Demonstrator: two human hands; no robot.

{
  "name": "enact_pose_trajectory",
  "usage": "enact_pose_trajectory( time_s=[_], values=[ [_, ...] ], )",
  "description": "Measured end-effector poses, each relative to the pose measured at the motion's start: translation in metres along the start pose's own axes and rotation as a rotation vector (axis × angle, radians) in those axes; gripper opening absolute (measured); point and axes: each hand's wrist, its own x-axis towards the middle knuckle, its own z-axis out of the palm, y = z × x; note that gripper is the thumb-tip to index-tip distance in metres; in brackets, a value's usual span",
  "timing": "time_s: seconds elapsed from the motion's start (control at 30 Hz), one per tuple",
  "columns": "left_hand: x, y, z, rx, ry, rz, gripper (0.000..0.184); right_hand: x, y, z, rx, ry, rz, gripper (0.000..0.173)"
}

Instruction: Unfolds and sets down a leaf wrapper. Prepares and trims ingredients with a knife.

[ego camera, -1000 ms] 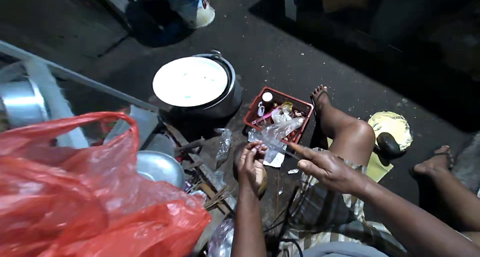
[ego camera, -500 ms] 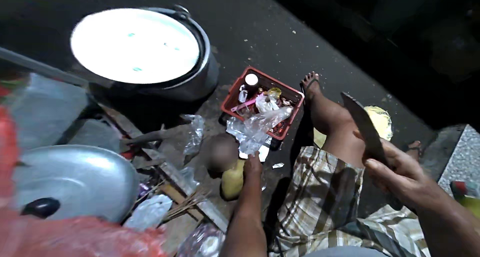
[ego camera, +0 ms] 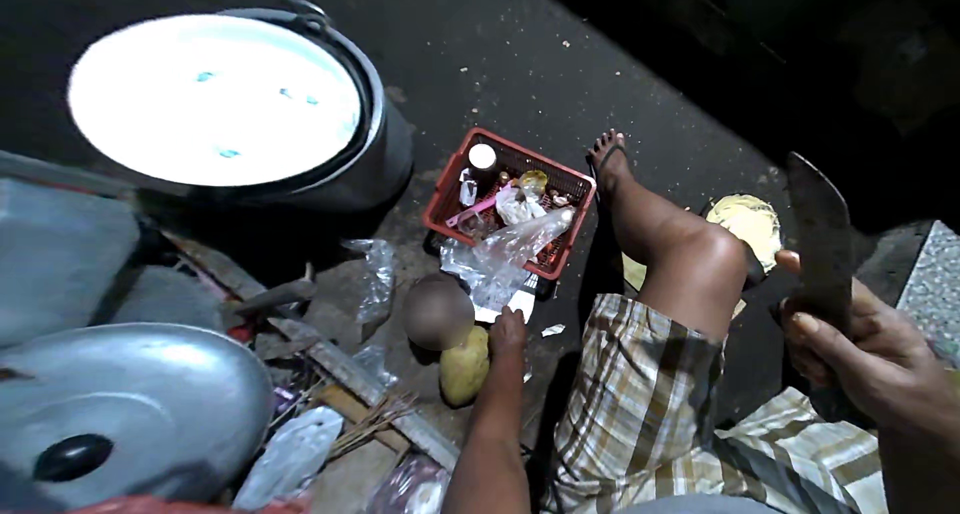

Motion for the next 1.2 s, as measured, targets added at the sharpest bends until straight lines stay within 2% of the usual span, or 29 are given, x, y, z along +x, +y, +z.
enact_pose_trajectory(
  time_s=[0.17, 0.27, 0.37, 0.43, 0.53, 0.63, 0.7, 0.8, 0.93, 1.07, 1.2],
  values=[
    [-0.007, 0.012, 0.006, 0.038, -0.201, 0.188, 0.038, -0.013, 0.003, -0.008, 0.025, -0.03, -0.048, 0.044],
    [-0.021, 0.029, 0.017, 0.012, -0.261, 0.303, 0.038, -0.019, 0.007, -0.013, 0.022, -0.017, -0.03, 0.044],
    [-0.048, 0.048, 0.018, -0.12, -0.285, 0.263, 0.043, -0.019, 0.007, -0.009, 0.021, -0.019, -0.007, 0.043],
    [-0.065, 0.053, 0.004, -0.33, -0.304, 0.202, 0.052, -0.014, 0.003, -0.003, -0.021, -0.053, -0.006, 0.044],
    [-0.095, 0.047, -0.036, -0.859, -0.219, 0.233, 0.045, 0.002, -0.005, 0.008, -0.122, -0.148, -0.012, 0.045],
    [-0.134, 0.043, -0.08, -1.456, -0.038, 0.493, 0.028, 0.022, -0.005, 0.029, -0.152, -0.218, -0.079, 0.048],
    [-0.162, 0.046, -0.108, -1.648, 0.02, 0.656, 0.031, 0.034, -0.002, 0.047, -0.125, -0.244, -0.109, 0.05],
    [-0.198, 0.058, -0.133, -1.707, 0.074, 0.856, 0.04, 0.042, 0.007, 0.071, -0.101, -0.265, -0.178, 0.049],
    [-0.224, 0.079, -0.137, -1.739, 0.027, 1.074, 0.056, 0.038, 0.007, 0.083, -0.083, -0.267, -0.229, 0.047],
    [-0.239, 0.096, -0.13, -1.769, 0.101, 1.008, 0.029, 0.023, 0.004, 0.083, -0.112, -0.248, -0.277, 0.05],
    [-0.24, 0.101, -0.123, -1.771, 0.152, 1.016, 0.032, 0.009, 0.0, 0.083, -0.203, -0.264, -0.269, 0.059]
  ],
)
